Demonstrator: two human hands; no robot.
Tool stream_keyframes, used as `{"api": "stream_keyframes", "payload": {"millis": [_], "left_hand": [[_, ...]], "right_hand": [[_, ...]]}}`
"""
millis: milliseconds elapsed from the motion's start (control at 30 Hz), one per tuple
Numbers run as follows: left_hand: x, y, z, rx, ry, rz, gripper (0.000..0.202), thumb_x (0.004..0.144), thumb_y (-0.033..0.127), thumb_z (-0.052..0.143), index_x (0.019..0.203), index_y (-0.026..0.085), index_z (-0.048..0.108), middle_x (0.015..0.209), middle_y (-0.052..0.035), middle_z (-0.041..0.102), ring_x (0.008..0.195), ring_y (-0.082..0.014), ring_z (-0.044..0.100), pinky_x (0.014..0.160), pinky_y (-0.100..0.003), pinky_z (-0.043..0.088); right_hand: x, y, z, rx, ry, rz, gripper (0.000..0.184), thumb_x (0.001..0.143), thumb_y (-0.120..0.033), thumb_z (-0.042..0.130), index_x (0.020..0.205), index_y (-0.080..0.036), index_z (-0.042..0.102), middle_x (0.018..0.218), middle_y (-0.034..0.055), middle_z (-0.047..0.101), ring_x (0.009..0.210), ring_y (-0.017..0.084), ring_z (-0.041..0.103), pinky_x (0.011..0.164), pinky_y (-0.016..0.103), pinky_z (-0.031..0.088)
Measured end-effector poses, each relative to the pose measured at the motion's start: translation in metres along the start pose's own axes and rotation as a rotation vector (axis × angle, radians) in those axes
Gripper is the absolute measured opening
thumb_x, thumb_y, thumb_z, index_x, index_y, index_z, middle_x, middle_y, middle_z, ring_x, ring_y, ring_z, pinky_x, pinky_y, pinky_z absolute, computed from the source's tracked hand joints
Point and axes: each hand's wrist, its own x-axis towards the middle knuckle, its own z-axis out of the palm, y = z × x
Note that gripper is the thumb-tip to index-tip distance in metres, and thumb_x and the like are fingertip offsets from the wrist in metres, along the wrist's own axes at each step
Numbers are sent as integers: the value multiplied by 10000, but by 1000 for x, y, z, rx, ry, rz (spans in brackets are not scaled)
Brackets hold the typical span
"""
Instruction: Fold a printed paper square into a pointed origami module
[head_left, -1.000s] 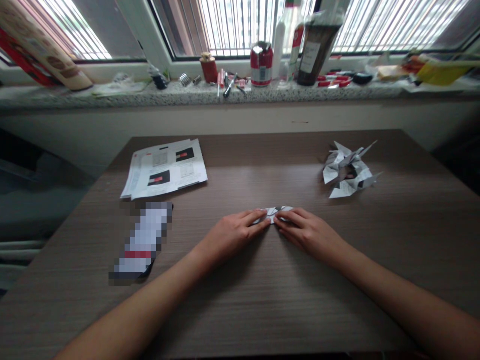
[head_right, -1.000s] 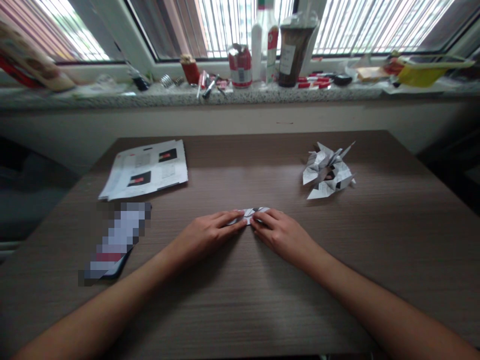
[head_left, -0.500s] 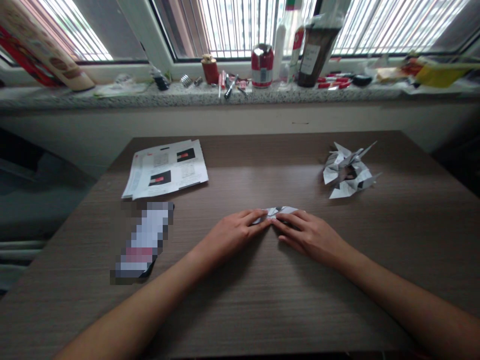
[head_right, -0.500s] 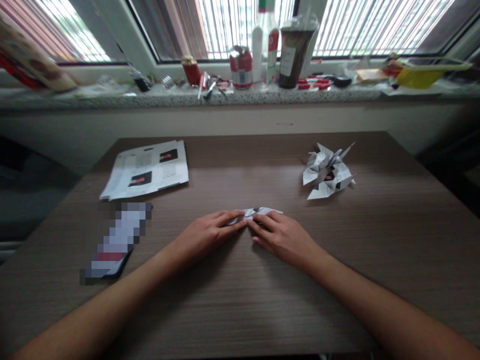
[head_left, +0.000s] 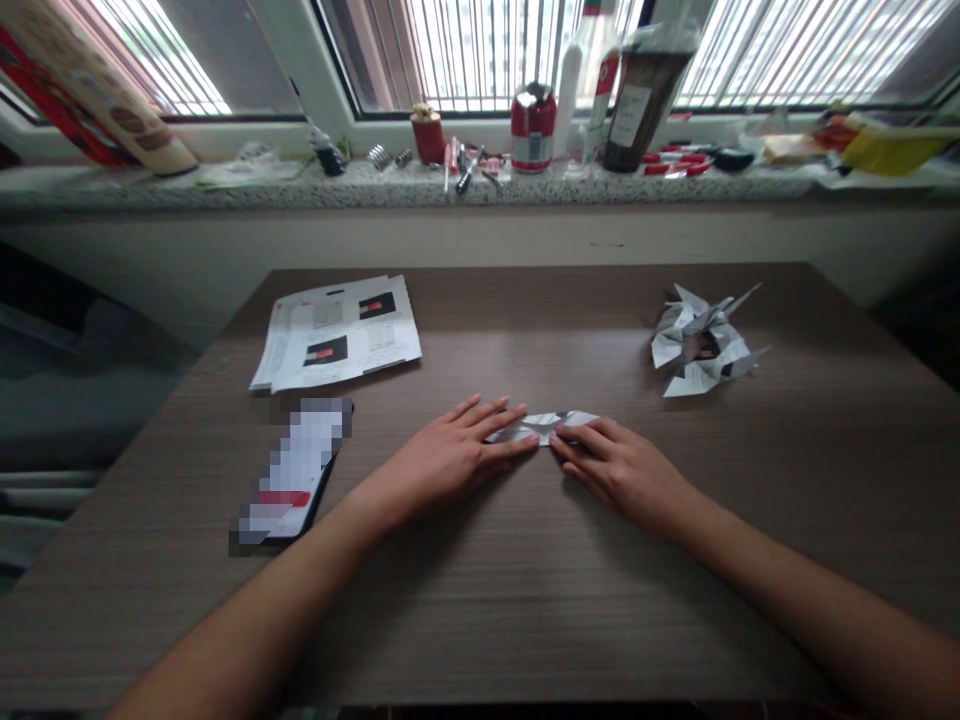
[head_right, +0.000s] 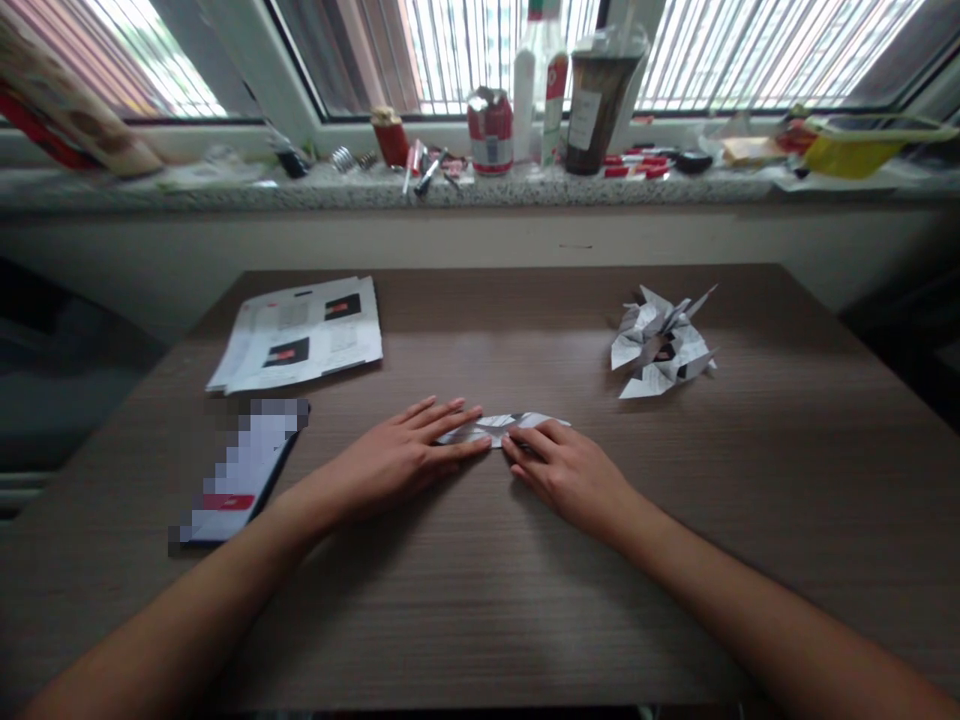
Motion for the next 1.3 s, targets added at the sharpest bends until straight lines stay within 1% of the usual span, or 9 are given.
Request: {"api": "stream_keyframes", "payload": {"millis": [133,233,333,467,633,733,967,1167,1300], "left_hand": [[-7,-6,-5,29,-37,-45,462,1067,404,536,1520,455,466,1684,-5,300,1543,-302,314,1248,-536,272],[-12,-10,-11,28,-34,-57,437,1053,407,555,1482,479,512,1698,33,256,1544,-316,307,1254,-555,253],[-12,-9,-16,0,-29,-45,420,1049,406,555,1467,449,541,1697,46,255,1538,-297,325,1261,-537,258],[-6,-2,-18,-24,-42,17,463,1044,374,557,1505,363,518,1679,13,313,1539,-277,327,1276,-506,260],[2,10,-15,-72,-58,91,473,1049,390,539,1515,313,506,1669,-21,340,1528,-272,351,1279,-498,269],[6,19,-11,-118,-42,92,493,1052,434,535,1521,287,497,1655,-47,370,1520,-263,367,1269,-471,301],[14,27,-4,-147,-42,70,507,1038,505,540,1476,251,534,1637,-79,402,1494,-274,407,1233,-460,360],[12,28,1,-157,-31,33,624,1029,573,520,1567,273,423,1636,-65,406,1495,-260,402,1239,-450,341],[12,28,1,-153,-34,30,610,1036,569,508,1571,289,421,1634,-52,411,1489,-265,406,1236,-459,338]], "right_hand": [[-1,1,-1,-2,5,-4,362,1068,-264,495,1379,-168,656,1286,120,703,1115,280,630,924,453,602],[-1,1,0,-10,8,-18,366,1069,-247,482,1370,-143,661,1308,126,697,1126,278,632,943,445,596],[-1,1,-1,-8,13,-25,367,1062,-243,492,1364,-128,667,1303,137,699,1127,282,642,949,443,594],[-1,3,-4,-21,4,-30,368,1066,-251,488,1368,-143,666,1343,139,680,1193,288,625,1009,459,564],[-2,15,-8,-38,-48,44,424,1057,-310,522,1471,-239,584,1425,136,621,1321,323,554,1104,548,477],[-3,22,-8,-10,-76,70,450,1066,-339,497,1510,-271,535,1495,122,566,1385,315,504,1134,551,454],[-3,24,-5,41,-93,90,438,1078,-341,462,1496,-249,553,1515,139,541,1373,313,523,1116,537,480],[-1,24,-4,95,-86,142,427,1092,-327,419,1487,-246,558,1499,131,557,1347,290,552,1091,518,509],[2,27,-2,130,-73,191,435,1094,-314,401,1503,-255,540,1491,111,569,1331,269,563,1108,502,503]]}}
